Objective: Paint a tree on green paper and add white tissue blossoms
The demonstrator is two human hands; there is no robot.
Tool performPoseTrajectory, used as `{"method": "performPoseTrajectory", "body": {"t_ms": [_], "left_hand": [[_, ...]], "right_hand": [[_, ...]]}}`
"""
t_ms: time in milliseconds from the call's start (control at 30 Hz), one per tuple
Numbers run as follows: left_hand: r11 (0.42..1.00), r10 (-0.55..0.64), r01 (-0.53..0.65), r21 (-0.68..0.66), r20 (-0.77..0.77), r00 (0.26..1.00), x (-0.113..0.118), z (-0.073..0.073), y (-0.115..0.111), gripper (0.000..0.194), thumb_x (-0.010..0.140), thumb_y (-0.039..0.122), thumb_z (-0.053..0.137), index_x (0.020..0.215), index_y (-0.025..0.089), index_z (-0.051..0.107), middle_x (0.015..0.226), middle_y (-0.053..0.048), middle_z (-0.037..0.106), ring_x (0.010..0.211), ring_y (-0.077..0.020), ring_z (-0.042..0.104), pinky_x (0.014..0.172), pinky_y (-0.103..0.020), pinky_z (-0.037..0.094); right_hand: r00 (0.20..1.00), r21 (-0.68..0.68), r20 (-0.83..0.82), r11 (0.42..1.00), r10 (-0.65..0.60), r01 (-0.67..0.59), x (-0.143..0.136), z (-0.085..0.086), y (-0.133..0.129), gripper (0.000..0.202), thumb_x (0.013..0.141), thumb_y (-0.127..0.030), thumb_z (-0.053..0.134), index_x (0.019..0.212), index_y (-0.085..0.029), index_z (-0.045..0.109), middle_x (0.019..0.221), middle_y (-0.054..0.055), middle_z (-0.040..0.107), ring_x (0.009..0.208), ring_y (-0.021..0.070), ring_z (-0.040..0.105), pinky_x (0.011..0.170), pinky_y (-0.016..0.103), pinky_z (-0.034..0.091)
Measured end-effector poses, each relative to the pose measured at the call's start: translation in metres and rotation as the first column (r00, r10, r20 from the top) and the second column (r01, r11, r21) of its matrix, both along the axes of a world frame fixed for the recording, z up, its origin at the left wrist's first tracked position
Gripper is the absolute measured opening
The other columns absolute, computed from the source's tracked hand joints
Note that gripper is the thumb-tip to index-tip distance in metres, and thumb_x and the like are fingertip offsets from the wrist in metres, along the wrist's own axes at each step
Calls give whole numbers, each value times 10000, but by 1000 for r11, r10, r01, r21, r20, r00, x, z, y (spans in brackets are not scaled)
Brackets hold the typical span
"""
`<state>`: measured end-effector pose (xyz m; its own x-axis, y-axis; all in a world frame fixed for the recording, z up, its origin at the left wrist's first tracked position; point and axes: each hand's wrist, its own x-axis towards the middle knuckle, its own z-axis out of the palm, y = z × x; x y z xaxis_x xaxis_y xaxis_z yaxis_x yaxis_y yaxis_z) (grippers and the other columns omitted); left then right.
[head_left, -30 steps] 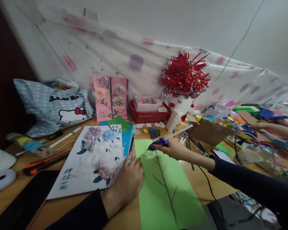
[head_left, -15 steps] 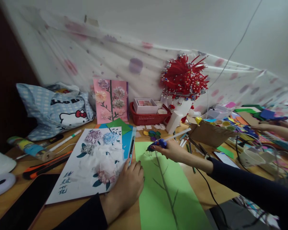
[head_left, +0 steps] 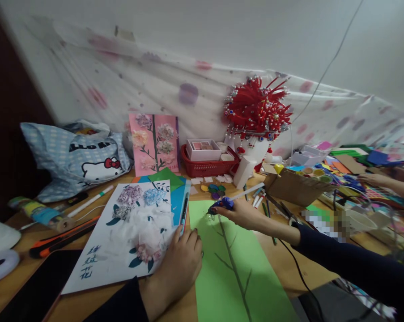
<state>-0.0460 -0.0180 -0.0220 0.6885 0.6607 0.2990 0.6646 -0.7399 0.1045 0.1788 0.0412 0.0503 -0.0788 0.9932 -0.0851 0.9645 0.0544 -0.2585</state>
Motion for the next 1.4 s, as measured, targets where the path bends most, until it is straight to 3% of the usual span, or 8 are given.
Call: {"method": "performPoseTrajectory", "body": {"t_ms": [233,333,500,733,867,1167,1400], "left_hand": [[1000,0,0,-9,3,1000,0,0,1,208,901,185,450,1065,156,574,1144,-110,610,1106,-252,521,1072,-491,273],[1000,6,-6,-24,12,1000,0,-2,1,201,893,172,457,1058,161,571,1142,-105,607,1108,-251,519,1073,-490,277],[1000,3,-3,-20,2,1000,0,-2,1,183,900,171,452,1042,160,567,1137,-110,601,1110,-256,517,1066,-495,284],[1000,4,-4,-21,-6,1000,0,2,0,191,900,163,462,1061,157,564,1122,-104,607,1104,-252,525,1057,-482,297],[1000,3,-3,-22,-3,1000,1,1,1,190,896,159,463,1057,158,564,1130,-110,604,1100,-254,525,1051,-480,309],[1000,5,-5,-22,-26,1000,0,2,0,214,887,163,473,1079,142,565,1135,-125,598,1104,-268,518,1029,-467,339],[1000,-10,10,10,-24,1000,-1,2,0,175,895,155,450,1018,141,573,1103,-132,599,1076,-274,520,1002,-465,359]], "right_hand": [[992,-134,-123,991,-15,-2,-6,8,-1,605,822,-713,405,800,-186,699,612,29,660,520,124,571,469,207,374],[995,-117,-87,992,-48,37,-5,6,-1,603,806,-724,422,847,-189,695,598,31,643,504,131,560,449,215,358],[998,-22,-58,1000,13,-15,2,0,1,574,798,-731,424,891,-227,684,604,13,617,556,145,569,470,219,350],[981,-90,-192,994,39,-57,1,10,-3,513,824,-659,458,764,-191,657,639,24,676,582,144,601,514,217,411],[971,-89,-232,993,59,-81,1,6,-1,533,827,-669,450,769,-184,663,662,30,695,618,151,619,555,224,439],[979,-91,-205,996,-15,-3,4,-1,3,513,808,-676,482,883,-210,682,618,3,612,524,113,548,434,189,356],[963,-143,-271,988,9,-49,3,9,2,543,819,-659,475,677,-169,662,673,47,694,627,147,623,518,205,427]]}}
